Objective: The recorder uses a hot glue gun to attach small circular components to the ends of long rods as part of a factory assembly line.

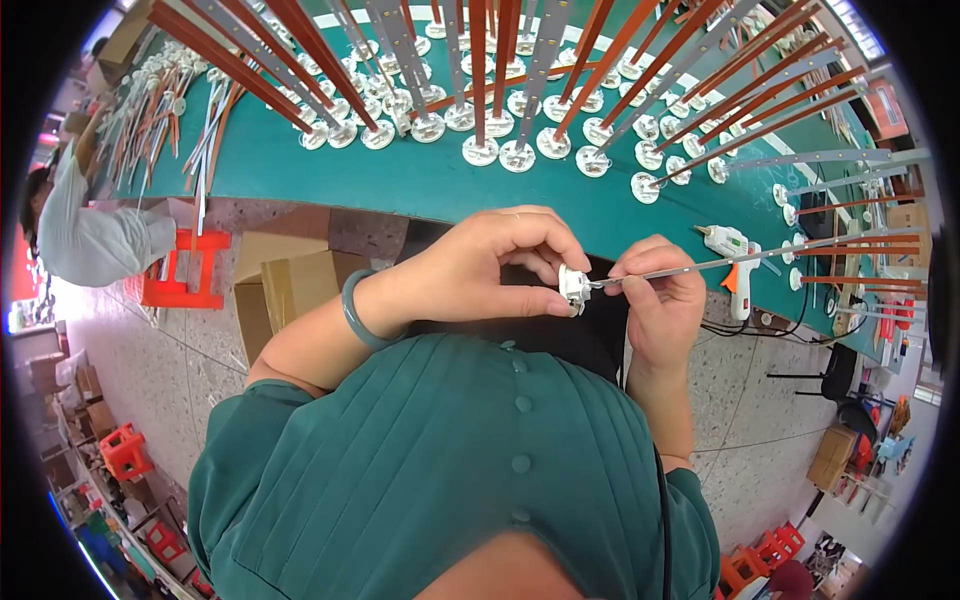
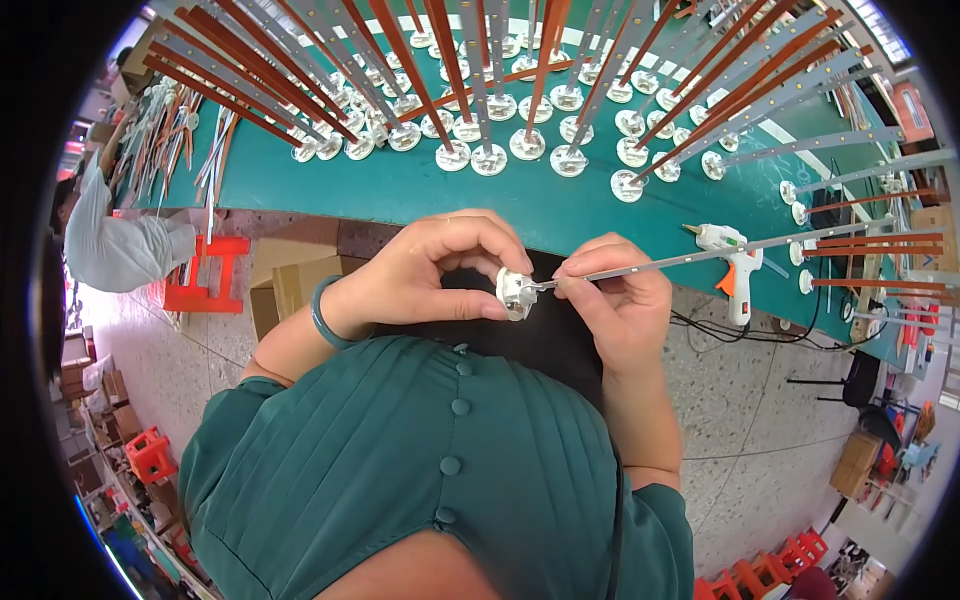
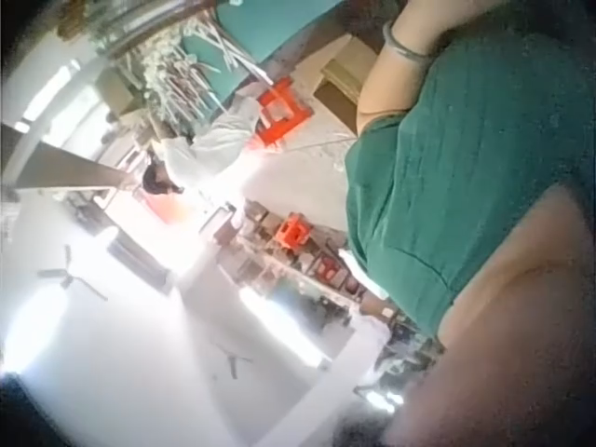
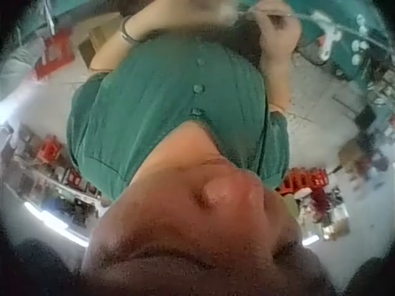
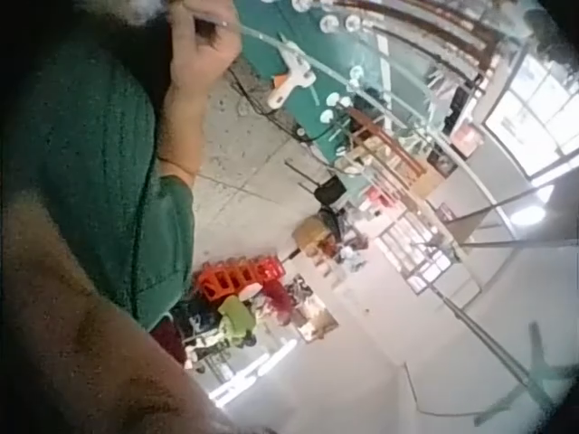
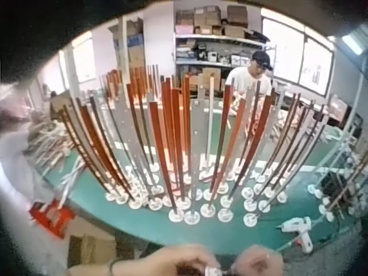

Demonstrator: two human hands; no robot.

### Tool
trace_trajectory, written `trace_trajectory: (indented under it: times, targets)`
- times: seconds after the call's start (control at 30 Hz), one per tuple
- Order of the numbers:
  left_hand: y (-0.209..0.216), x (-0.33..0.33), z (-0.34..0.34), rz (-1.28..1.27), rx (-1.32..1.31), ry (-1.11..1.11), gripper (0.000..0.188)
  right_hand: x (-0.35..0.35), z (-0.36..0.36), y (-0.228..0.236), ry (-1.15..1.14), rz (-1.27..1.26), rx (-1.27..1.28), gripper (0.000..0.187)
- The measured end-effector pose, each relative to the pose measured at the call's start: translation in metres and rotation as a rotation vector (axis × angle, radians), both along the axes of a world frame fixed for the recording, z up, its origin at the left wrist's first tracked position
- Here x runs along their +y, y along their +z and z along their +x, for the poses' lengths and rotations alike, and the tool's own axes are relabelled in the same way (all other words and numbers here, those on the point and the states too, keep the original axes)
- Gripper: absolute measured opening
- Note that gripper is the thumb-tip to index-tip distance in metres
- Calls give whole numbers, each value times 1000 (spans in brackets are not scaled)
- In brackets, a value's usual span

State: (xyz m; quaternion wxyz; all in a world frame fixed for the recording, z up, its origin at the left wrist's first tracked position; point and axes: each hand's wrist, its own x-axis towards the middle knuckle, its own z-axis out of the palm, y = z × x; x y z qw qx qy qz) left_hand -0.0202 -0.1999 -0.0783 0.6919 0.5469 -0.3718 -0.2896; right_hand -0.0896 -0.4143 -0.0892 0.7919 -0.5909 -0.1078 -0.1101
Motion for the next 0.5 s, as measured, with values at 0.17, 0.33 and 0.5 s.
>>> trace_trajectory:
  times: [0.17,0.33,0.5]
  targets:
    - [-1,-6,-1,6,41,-47,33,-1,-2,-1,-26,-81,51,10]
    - [-6,-5,-1,-26,194,-135,31,1,-2,-1,-18,-53,87,12]
    - [-8,-3,-4,-22,348,-186,30,2,-2,1,7,-41,141,13]
